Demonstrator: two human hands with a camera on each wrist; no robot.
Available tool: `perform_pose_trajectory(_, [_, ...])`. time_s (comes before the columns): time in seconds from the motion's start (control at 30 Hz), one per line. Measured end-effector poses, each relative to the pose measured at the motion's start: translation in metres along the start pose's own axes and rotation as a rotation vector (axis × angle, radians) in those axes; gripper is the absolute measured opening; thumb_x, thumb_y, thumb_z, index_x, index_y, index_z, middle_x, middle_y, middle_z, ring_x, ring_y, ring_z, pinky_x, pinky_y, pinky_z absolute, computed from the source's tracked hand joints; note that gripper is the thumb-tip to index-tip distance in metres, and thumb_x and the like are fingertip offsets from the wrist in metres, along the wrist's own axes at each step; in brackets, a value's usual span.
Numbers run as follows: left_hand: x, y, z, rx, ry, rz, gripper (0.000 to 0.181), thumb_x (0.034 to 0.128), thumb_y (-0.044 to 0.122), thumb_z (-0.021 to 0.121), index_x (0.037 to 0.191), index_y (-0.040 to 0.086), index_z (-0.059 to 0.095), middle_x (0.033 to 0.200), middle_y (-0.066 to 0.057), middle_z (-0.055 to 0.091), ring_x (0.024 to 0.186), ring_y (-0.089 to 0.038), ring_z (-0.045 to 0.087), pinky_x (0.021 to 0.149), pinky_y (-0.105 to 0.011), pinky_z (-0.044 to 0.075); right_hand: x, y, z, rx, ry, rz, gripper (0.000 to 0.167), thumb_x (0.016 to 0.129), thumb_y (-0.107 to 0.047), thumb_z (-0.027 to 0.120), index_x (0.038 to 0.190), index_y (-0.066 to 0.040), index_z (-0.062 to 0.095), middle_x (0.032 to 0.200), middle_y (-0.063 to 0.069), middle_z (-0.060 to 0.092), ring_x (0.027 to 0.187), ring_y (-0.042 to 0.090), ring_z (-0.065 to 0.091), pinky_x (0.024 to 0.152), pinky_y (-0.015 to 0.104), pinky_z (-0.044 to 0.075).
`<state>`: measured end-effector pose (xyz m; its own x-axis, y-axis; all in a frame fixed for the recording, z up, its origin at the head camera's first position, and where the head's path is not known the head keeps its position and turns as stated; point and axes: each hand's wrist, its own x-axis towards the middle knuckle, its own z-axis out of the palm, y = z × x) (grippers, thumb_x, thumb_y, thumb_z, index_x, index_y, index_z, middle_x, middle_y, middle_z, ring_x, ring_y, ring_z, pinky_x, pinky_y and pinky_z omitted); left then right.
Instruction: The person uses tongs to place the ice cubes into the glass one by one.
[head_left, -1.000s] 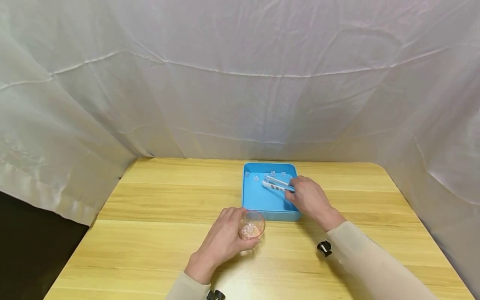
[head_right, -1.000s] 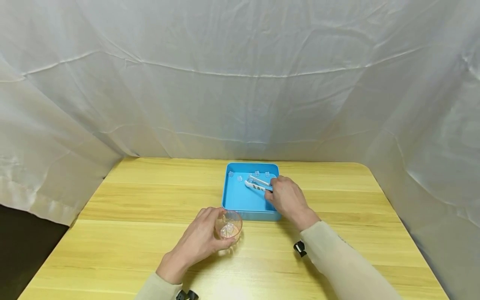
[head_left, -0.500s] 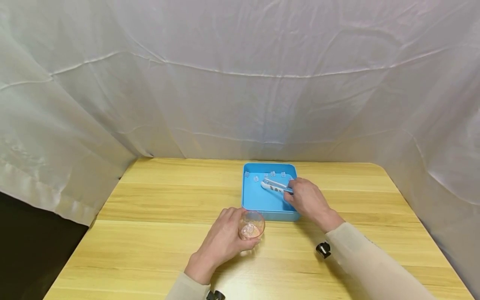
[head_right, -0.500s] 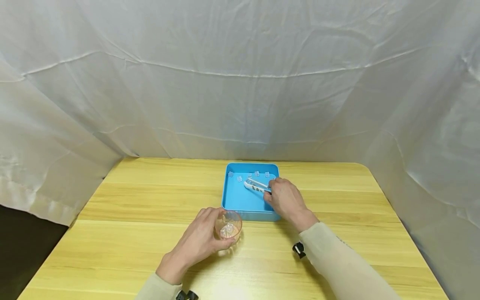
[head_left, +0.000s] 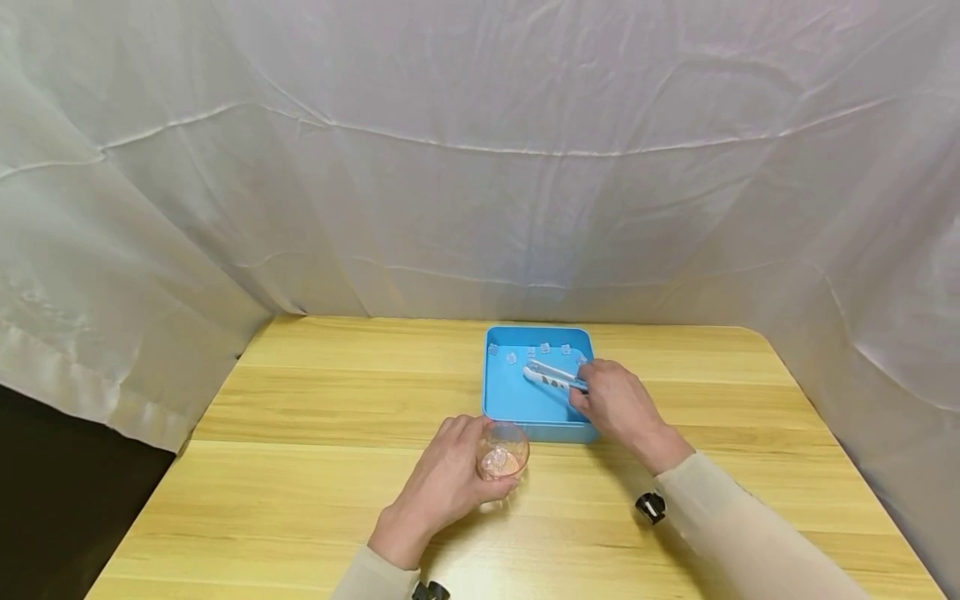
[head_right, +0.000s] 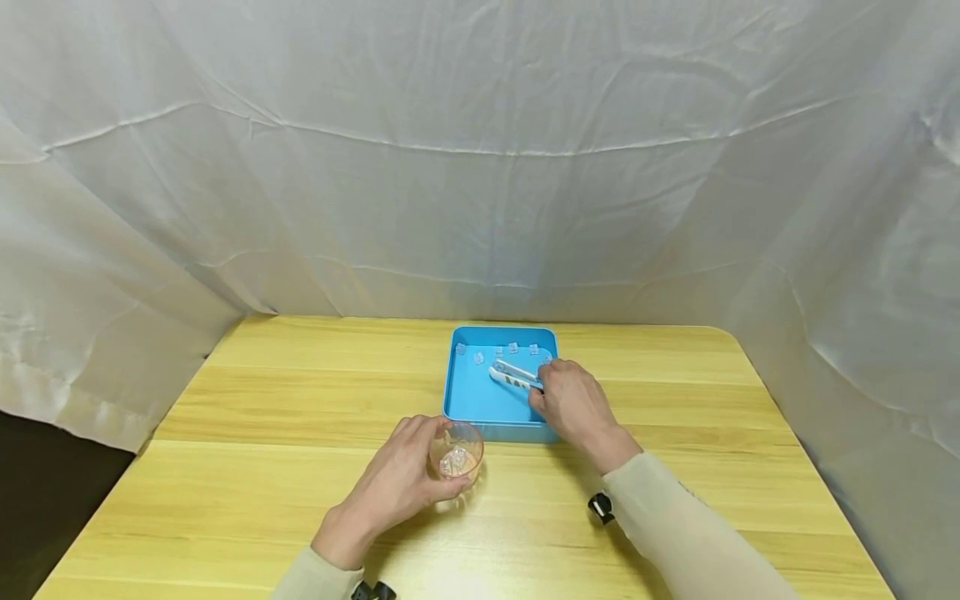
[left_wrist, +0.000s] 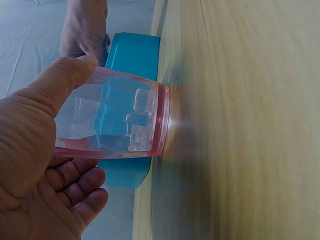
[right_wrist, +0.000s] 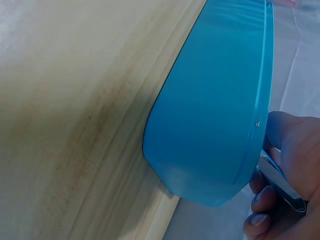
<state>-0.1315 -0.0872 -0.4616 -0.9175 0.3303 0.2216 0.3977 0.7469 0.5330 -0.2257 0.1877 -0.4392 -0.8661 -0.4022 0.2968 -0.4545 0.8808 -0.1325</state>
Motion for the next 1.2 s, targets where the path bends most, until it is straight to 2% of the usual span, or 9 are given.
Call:
perform_pose_trajectory(0.23, [0.001,0.0,0.0,-0.002,0.004,0.001,0.077,0.0773,0.045,0.092,0.136,0.006,0.062,0.123,-0.004,0.068,0.116,-0.019,0.058,0.101,-0.039,0.054,-0.004,0.0,-0.002,-0.01,0.04,-0.042,0.021,0.09,-0.013,0.073,0.076,-0.008,0.058,0.068,0.0,0.045,0.062,0.015,0.041,0.054,0.025,0.037])
perform_pose_trajectory(0.53, [0.001,0.0,-0.001,-0.007,-0.015,-0.012,0.078,0.0787,0.048,0.091,0.138,0.008,0.061,0.126,-0.003,0.067,0.119,-0.019,0.058,0.103,-0.039,0.054,-0.013,-0.007,-0.016,0.057,0.06,-0.011,0.023,0.092,-0.013,0.07,0.074,-0.01,0.057,0.066,-0.001,0.043,0.061,0.014,0.039,0.053,0.024,0.033])
perform_pose_trajectory(0.67, [0.002,0.001,-0.001,-0.009,-0.015,-0.015,0.078,0.0788,0.049,0.09,0.138,0.008,0.061,0.127,-0.003,0.067,0.119,-0.019,0.058,0.103,-0.039,0.054,-0.022,-0.012,-0.026,0.118,0.062,0.024,0.018,0.093,-0.015,0.07,0.077,-0.009,0.062,0.069,-0.002,0.047,0.062,0.012,0.04,0.053,0.024,0.035])
perform_pose_trajectory(0.83, [0.002,0.001,0.0,-0.005,-0.004,0.0,0.076,0.0782,0.046,0.092,0.136,0.007,0.062,0.125,-0.005,0.068,0.118,-0.02,0.059,0.102,-0.04,0.054,-0.035,-0.02,-0.042,0.189,0.056,0.068,0.01,0.094,-0.016,0.073,0.09,-0.008,0.073,0.077,-0.003,0.057,0.068,0.011,0.046,0.059,0.026,0.043])
perform_pose_trajectory(1.0, [0.002,0.001,-0.001,0.004,-0.004,0.008,0.075,0.0784,0.045,0.092,0.135,0.006,0.062,0.124,-0.005,0.068,0.117,-0.02,0.058,0.101,-0.039,0.055,-0.048,-0.03,-0.06,0.226,0.059,0.058,0.008,0.095,-0.017,0.075,0.097,-0.009,0.076,0.08,-0.006,0.06,0.07,0.009,0.047,0.063,0.029,0.045])
perform_pose_trajectory(1.2, [0.003,0.002,-0.002,0.007,-0.008,0.013,0.074,0.0791,0.044,0.091,0.135,0.005,0.062,0.124,-0.006,0.068,0.117,-0.021,0.059,0.102,-0.04,0.054,-0.066,-0.041,-0.071,0.24,0.066,0.022,0.003,0.093,-0.017,0.077,0.093,-0.014,0.075,0.081,-0.011,0.059,0.07,0.004,0.047,0.061,0.024,0.046])
